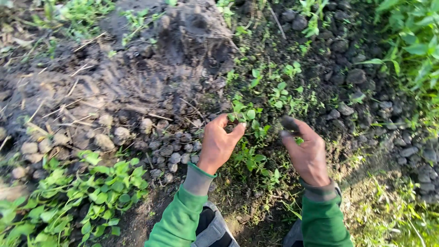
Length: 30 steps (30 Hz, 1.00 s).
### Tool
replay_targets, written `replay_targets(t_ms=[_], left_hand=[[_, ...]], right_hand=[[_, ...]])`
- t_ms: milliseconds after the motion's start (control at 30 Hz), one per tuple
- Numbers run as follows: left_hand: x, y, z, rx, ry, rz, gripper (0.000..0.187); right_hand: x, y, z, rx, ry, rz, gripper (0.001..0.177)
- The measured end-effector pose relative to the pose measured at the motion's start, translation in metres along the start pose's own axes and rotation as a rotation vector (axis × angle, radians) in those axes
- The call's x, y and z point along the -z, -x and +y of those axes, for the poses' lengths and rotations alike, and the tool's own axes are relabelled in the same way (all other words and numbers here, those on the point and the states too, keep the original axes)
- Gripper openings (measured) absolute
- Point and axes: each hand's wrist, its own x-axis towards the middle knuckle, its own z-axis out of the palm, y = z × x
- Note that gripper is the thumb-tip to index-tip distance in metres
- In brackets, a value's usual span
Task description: Handling and preparing small seedlings in a garden soil area.
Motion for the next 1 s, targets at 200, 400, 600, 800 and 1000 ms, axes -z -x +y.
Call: replay_targets(t_ms=[200,400,600,800,1000], left_hand=[[0.043,0.019,-0.002,0.047,0.096,0.051,0.025],[0.076,0.044,0.000,-0.026,0.092,0.100,0.028],[0.098,0.059,-0.023,0.201,0.451,0.247,0.018],[0.109,0.072,-0.029,0.326,0.606,0.416,0.020],[0.112,0.089,-0.041,0.189,0.539,0.541,0.024]], right_hand=[[-0.067,-0.012,-0.061,0.406,-0.011,-0.224,0.043],[-0.111,-0.019,-0.069,0.374,-0.088,-0.395,0.027],[-0.132,-0.023,-0.054,0.000,-0.399,-0.569,0.019],[-0.142,-0.061,-0.054,-0.013,-0.288,-0.257,0.021],[-0.149,-0.088,-0.039,0.648,0.538,-0.012,0.022]])
